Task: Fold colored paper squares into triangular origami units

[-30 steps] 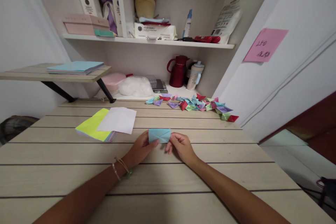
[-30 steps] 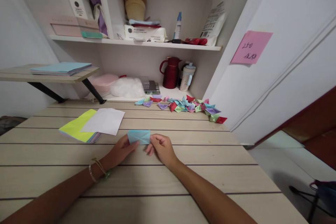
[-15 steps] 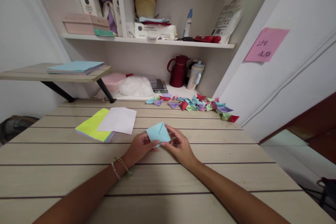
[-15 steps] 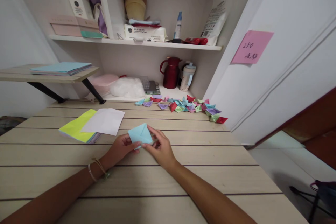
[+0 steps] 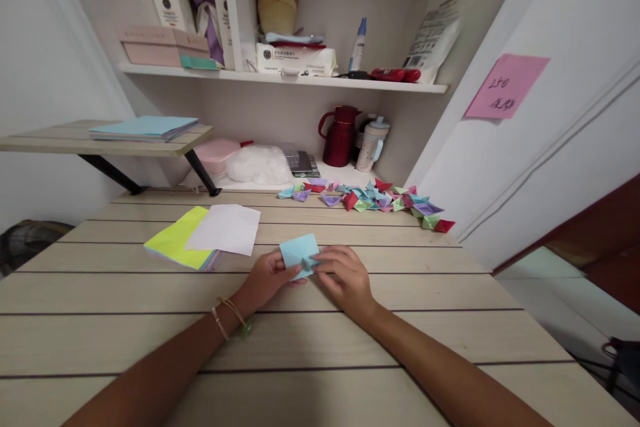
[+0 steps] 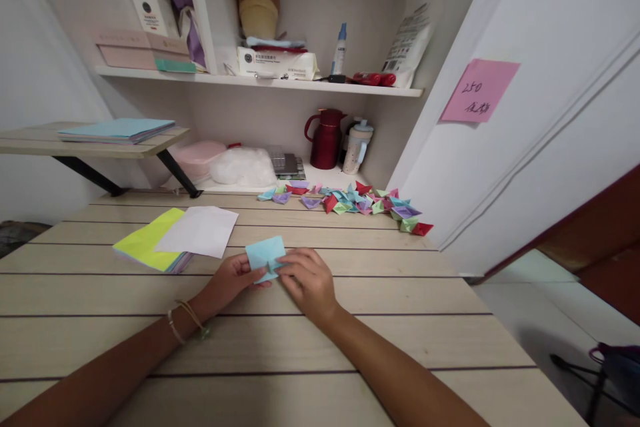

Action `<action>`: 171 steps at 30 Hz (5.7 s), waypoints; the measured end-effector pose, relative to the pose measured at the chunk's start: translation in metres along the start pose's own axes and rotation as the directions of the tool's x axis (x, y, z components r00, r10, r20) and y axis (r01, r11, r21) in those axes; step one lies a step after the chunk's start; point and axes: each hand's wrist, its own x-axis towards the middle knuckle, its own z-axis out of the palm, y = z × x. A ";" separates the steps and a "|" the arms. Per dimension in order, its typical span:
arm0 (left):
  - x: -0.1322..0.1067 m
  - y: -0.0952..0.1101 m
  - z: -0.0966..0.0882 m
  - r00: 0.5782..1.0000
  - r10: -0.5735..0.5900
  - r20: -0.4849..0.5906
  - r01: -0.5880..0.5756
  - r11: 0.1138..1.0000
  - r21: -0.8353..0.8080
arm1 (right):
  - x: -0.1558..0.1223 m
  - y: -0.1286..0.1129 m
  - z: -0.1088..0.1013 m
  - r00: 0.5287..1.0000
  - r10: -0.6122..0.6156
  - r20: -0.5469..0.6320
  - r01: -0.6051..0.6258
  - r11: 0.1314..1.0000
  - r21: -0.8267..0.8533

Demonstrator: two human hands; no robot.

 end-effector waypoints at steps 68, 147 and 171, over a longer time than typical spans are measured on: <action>-0.002 0.002 0.000 1.000 -0.030 -0.005 0.030 0.995 0.091 | 0.004 0.011 0.012 0.707 0.651 0.277 -0.683 0.526 0.507; -0.006 0.001 -0.004 0.962 0.250 -0.112 -0.224 0.953 0.203 | 0.002 0.010 0.004 0.867 0.448 0.217 -0.492 0.701 0.516; -0.004 0.000 0.003 0.996 0.072 0.047 -0.078 0.987 0.141 | 0.003 0.007 0.007 0.701 0.631 0.332 -0.679 0.448 0.581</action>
